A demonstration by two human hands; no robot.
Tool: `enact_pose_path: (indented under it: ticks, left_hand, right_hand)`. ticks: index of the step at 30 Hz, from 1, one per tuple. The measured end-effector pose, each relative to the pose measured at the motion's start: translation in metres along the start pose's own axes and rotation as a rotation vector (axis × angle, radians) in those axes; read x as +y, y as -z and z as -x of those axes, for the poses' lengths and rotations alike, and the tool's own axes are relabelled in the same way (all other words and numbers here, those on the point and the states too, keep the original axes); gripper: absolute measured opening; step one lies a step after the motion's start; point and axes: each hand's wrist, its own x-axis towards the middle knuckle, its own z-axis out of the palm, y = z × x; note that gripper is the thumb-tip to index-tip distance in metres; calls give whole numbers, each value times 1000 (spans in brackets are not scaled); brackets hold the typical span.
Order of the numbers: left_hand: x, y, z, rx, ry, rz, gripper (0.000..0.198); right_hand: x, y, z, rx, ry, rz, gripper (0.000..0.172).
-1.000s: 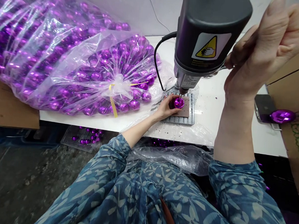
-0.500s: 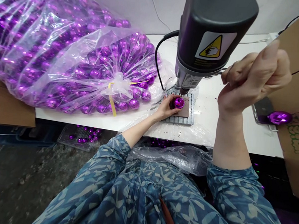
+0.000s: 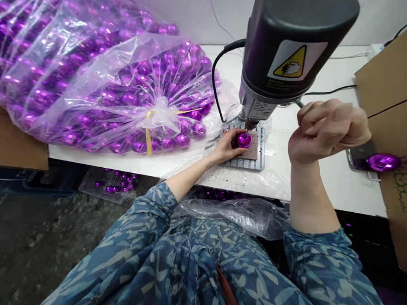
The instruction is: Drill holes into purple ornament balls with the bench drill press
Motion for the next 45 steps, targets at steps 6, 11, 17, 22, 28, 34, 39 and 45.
enact_pose_path:
  ticks: [6, 11, 17, 22, 28, 34, 39, 45]
  left_hand:
    - [2, 1, -1, 4, 8, -13, 62]
    - [2, 0, 0, 19, -5, -12, 62]
    - [2, 0, -1, 21, -9, -12, 62]
    - [2, 0, -3, 21, -1, -74, 64]
    - [2, 1, -1, 18, -33, -79, 63]
    - [1, 1, 0, 27, -30, -109, 63]
    - [-7, -2, 4, 124, -68, -14, 68]
    - [9, 10, 87, 163, -222, -47, 50]
  right_hand:
    - [16, 15, 14, -73, 148, -23, 43]
    - [34, 27, 30, -87, 161, -19, 39]
    - [42, 32, 37, -56, 109, 55, 45]
    - [28, 25, 34, -44, 71, 122, 64]
    - [-10, -8, -8, -20, -81, 118, 74]
    - [-19, -41, -74, -64, -328, 122, 79]
    - [-10, -42, -88, -114, -466, 126, 72]
    - [-10, -41, -86, -111, -471, 37, 66]
